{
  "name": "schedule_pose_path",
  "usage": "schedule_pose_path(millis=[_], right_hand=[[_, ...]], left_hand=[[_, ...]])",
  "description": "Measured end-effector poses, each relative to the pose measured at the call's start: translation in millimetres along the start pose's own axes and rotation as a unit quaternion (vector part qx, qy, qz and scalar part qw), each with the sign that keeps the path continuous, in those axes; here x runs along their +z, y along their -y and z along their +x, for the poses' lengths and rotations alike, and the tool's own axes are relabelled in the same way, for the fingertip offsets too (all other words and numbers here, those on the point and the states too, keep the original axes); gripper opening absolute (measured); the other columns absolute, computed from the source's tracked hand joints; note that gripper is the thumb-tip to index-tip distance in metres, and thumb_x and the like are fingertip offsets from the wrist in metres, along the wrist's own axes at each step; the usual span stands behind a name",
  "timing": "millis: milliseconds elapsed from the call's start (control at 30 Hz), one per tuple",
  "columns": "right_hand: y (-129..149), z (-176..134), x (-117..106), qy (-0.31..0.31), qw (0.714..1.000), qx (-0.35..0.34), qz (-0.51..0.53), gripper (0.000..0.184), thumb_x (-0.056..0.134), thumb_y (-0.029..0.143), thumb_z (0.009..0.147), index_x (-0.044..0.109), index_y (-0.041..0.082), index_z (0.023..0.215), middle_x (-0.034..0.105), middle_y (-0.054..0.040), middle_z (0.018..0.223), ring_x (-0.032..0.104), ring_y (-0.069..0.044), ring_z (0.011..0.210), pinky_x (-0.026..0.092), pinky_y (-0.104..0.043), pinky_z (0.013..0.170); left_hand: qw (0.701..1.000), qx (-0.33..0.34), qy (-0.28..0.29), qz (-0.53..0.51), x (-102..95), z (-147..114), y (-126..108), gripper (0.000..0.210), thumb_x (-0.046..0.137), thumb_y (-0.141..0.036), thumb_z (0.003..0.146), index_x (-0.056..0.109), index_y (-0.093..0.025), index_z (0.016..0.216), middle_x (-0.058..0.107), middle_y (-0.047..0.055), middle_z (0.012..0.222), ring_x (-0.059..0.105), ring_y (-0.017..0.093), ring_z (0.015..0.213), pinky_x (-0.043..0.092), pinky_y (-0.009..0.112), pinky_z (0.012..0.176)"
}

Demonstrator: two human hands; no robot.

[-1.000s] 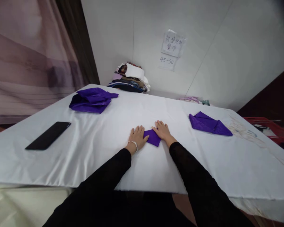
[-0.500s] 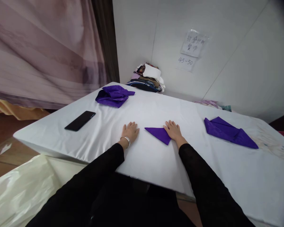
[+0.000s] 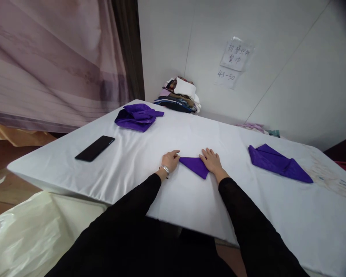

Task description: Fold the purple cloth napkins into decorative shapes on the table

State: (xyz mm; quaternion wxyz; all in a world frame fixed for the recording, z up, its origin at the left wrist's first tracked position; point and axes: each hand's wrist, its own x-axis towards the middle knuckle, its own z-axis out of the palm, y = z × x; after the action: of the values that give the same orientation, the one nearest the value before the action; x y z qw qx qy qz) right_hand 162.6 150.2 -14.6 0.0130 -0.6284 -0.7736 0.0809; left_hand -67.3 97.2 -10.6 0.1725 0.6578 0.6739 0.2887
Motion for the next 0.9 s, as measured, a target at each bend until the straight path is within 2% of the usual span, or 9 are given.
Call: schedule_pose_path(millis=[200, 367, 533, 667, 767, 833, 900], right_hand=[[-1, 0, 1, -0.008, 1.0, -0.001, 0.011, 0.063, 0.013, 0.059, 0.09, 0.026, 0.026, 0.142, 0.016, -0.0031, 0.151, 0.01, -0.023, 0.138, 0.009, -0.045, 0.108], [0, 0, 0, -0.008, 1.0, -0.001, 0.011, 0.062, 0.015, 0.059, 0.09, 0.028, 0.026, 0.141, 0.017, -0.0035, 0.151, 0.01, -0.023, 0.138, 0.009, -0.046, 0.108], [1, -1, -1, 0.003, 1.0, 0.004, 0.005, 0.062, 0.014, 0.059, 0.09, 0.025, 0.028, 0.142, 0.015, -0.0026, 0.152, 0.008, -0.022, 0.138, 0.008, -0.044, 0.109], [2, -1, -2, -0.004, 1.0, 0.0, 0.01, 0.061, 0.014, 0.059, 0.09, 0.027, 0.027, 0.141, 0.016, -0.0031, 0.152, 0.009, -0.023, 0.138, 0.008, -0.045, 0.108], [3, -1, -3, -0.008, 1.0, -0.002, 0.011, 0.06, 0.015, 0.056, 0.091, 0.028, 0.025, 0.141, 0.016, -0.0046, 0.151, 0.01, -0.024, 0.138, 0.008, -0.046, 0.108], [4, -2, -4, -0.012, 1.0, -0.005, 0.012, 0.06, 0.016, 0.057, 0.091, 0.029, 0.026, 0.141, 0.017, -0.0043, 0.151, 0.01, -0.024, 0.138, 0.008, -0.045, 0.108], [5, -2, -6, -0.012, 1.0, -0.007, 0.014, 0.061, 0.017, 0.059, 0.09, 0.029, 0.027, 0.141, 0.017, -0.0019, 0.151, 0.011, -0.025, 0.138, 0.009, -0.044, 0.108]], left_hand=[[0.999, 0.022, 0.009, 0.039, 0.8, 2, 0, 0.03, 0.043, -0.022, 0.085, 0.059, -0.024, 0.11, 0.069, -0.001, 0.09, 0.057, 0.017, 0.096, 0.036, 0.034, 0.096], [0.994, 0.053, 0.02, 0.09, -4.0, -1, 0, 0.029, 0.043, -0.018, 0.084, 0.062, -0.022, 0.106, 0.067, 0.004, 0.1, 0.052, 0.021, 0.103, 0.031, 0.038, 0.097], [0.991, 0.059, -0.004, 0.12, -9.0, -2, -2, 0.031, 0.04, -0.017, 0.084, 0.063, -0.022, 0.105, 0.065, 0.005, 0.103, 0.052, 0.022, 0.103, 0.032, 0.039, 0.096], [0.984, 0.151, -0.017, 0.09, 1.8, -2, -26, 0.033, 0.037, -0.032, 0.09, 0.058, -0.022, 0.112, 0.062, 0.004, 0.114, 0.049, 0.019, 0.112, 0.026, 0.037, 0.105], [0.97, 0.213, 0.046, 0.105, 20.4, -2, -45, 0.044, 0.034, -0.044, 0.09, 0.049, -0.022, 0.126, 0.05, 0.005, 0.133, 0.037, 0.021, 0.127, 0.016, 0.044, 0.11], [0.961, 0.217, 0.099, 0.141, 32.9, -2, -49, 0.057, 0.033, -0.052, 0.089, 0.04, -0.019, 0.134, 0.039, 0.007, 0.142, 0.028, 0.024, 0.133, 0.014, 0.048, 0.11], [0.954, 0.209, 0.126, 0.175, 41.9, -2, -47, 0.067, 0.031, -0.058, 0.086, 0.036, -0.015, 0.137, 0.032, 0.01, 0.146, 0.023, 0.027, 0.135, 0.015, 0.049, 0.109]])
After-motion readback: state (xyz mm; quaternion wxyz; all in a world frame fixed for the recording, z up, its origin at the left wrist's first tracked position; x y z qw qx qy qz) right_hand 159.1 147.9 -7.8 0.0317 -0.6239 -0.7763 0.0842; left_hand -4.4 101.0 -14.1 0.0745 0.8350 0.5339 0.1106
